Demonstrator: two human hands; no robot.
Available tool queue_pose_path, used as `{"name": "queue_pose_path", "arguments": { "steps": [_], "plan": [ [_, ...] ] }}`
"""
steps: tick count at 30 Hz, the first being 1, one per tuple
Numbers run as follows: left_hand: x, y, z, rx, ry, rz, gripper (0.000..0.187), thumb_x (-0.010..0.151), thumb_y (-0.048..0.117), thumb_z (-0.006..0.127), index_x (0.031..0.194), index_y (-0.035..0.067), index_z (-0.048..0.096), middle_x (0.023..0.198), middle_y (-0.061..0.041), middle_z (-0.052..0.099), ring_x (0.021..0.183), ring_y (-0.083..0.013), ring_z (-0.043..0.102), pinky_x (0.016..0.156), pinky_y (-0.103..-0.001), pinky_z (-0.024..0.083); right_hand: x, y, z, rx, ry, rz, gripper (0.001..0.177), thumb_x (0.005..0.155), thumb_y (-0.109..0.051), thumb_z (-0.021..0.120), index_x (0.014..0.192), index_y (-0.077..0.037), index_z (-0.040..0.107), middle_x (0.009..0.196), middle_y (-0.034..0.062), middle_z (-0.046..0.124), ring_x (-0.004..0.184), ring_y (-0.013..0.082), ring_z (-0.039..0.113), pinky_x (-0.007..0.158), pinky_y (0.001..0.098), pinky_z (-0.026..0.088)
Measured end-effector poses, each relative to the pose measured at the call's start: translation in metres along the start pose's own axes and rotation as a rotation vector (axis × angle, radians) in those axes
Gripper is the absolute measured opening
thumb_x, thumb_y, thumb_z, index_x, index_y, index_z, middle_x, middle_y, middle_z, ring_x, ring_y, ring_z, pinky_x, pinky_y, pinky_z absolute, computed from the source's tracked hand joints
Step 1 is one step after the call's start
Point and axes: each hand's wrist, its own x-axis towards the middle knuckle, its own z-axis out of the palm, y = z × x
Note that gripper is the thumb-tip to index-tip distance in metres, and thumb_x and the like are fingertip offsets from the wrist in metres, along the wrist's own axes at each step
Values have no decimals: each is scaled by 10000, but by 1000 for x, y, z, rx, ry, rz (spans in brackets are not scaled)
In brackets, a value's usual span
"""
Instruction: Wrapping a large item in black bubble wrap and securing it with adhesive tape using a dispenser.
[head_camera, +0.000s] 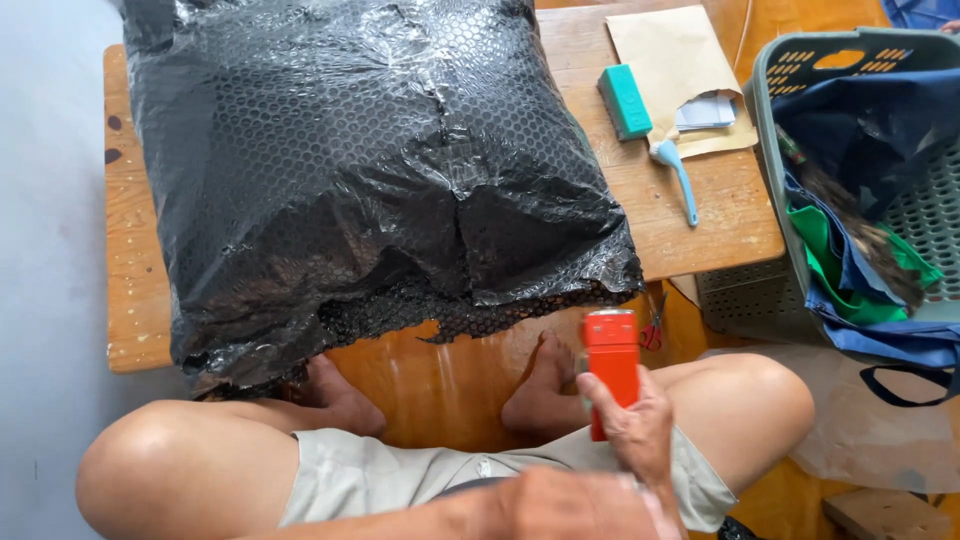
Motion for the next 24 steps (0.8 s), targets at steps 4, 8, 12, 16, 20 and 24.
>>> {"name": "queue_pose_path", "arguments": {
  "steps": [4,8,12,16,20,24],
  "plan": [
    [-17,142,74,848,865,715,382,940,-62,615,1303,-37,499,1199,-203,711,1018,-312,690,1054,-444,461,14,-13,-48,-118,341,-272,338,922,-200,761,1143,35,659,896,129,692,680,199,625,622,301,516],
    [-20,157,41,50,989,858,528,988,88,593,1459,-78,421,1210,-245,689,1131,-265,676,1049,-380,547,80,-39,-78,-353,407,-457,319,1036,-73,667,1252,122,536,977,259,699,680,316,673,565,378,536],
    [-26,170,27,-251,1123,822,488,949,269,566,1328,-34,525,1224,-334,657,1179,-395,644,1113,-493,484,171,-20,-66,-669,279,-401,338,1063,-255,643,1118,59,533,901,267,679,676,405,670,616,476,547],
    [-28,171,25,-281,1228,869,533,962,342,586,1347,-27,593,1171,-326,697,1163,-417,673,1061,-551,514,209,1,-39,-829,173,-501,398,1001,-335,700,1154,9,569,946,388,698,964,552,692,901,589,519],
    [-37,167,25,-290,1253,854,520,968,354,570,1326,-22,608,1180,-315,700,1171,-420,669,1072,-556,512,202,-2,-42,-841,190,-636,458,1025,-367,733,1175,55,639,898,353,697,858,485,718,773,557,557],
    [-42,154,22,-363,1289,828,506,969,368,566,1301,-10,625,1170,-306,707,1153,-407,680,1062,-547,521,140,-32,-46,-837,616,-990,404,1060,-365,748,1287,-41,670,1001,144,647,920,365,647,795,481,506]
  ]
}}
